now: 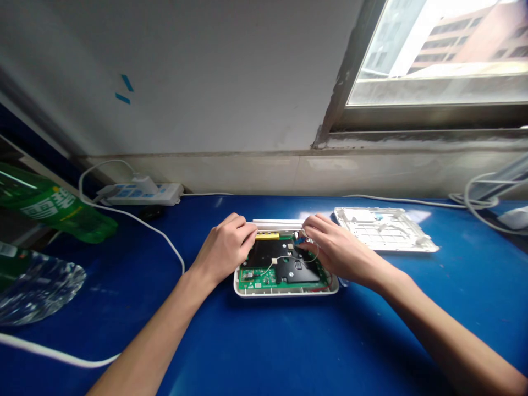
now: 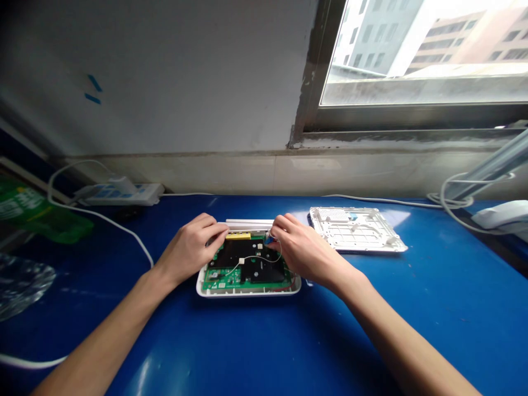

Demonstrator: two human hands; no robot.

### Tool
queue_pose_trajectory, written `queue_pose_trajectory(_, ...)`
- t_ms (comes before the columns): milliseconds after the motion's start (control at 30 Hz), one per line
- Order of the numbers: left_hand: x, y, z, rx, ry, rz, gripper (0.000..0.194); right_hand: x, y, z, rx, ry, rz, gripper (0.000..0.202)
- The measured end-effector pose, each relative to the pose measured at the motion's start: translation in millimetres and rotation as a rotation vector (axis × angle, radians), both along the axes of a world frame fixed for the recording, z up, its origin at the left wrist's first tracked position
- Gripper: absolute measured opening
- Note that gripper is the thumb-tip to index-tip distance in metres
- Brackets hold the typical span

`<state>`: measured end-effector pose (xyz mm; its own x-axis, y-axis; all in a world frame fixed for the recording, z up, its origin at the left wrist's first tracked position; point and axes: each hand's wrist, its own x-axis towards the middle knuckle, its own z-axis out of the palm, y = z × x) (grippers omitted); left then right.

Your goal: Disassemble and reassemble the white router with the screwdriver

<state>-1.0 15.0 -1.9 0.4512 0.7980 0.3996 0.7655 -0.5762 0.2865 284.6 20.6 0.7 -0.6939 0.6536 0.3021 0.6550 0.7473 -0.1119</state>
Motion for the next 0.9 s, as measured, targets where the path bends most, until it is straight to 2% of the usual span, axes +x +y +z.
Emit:
queue_pose_trajectory(167,3.6,3.2,-10.6,0.022,-0.043,0.019,0.023,0.8,-0.1,-0.5,-0.032,0.01,0.001,0.014)
queue_pose_trajectory(500,3.7,3.2,-9.8,0.01,-0.068,0.011,0.022,-0.1,0.9,-1.0,-0.193,0.147,-0.054,0.014)
queue_pose_trajectory(767,3.6,2.9,-10.3,0.005,-0.079,-0.002,0.021,0.4,-0.4,0.8,-0.134,0.078,-0.074,0.006)
queue_pose_trajectory(900,3.2,3.7,-11.4,0.008,-0.095,-0.01,0.019,-2.7,-2.5,0.4,-0.084,0.045,-0.128,0.012)
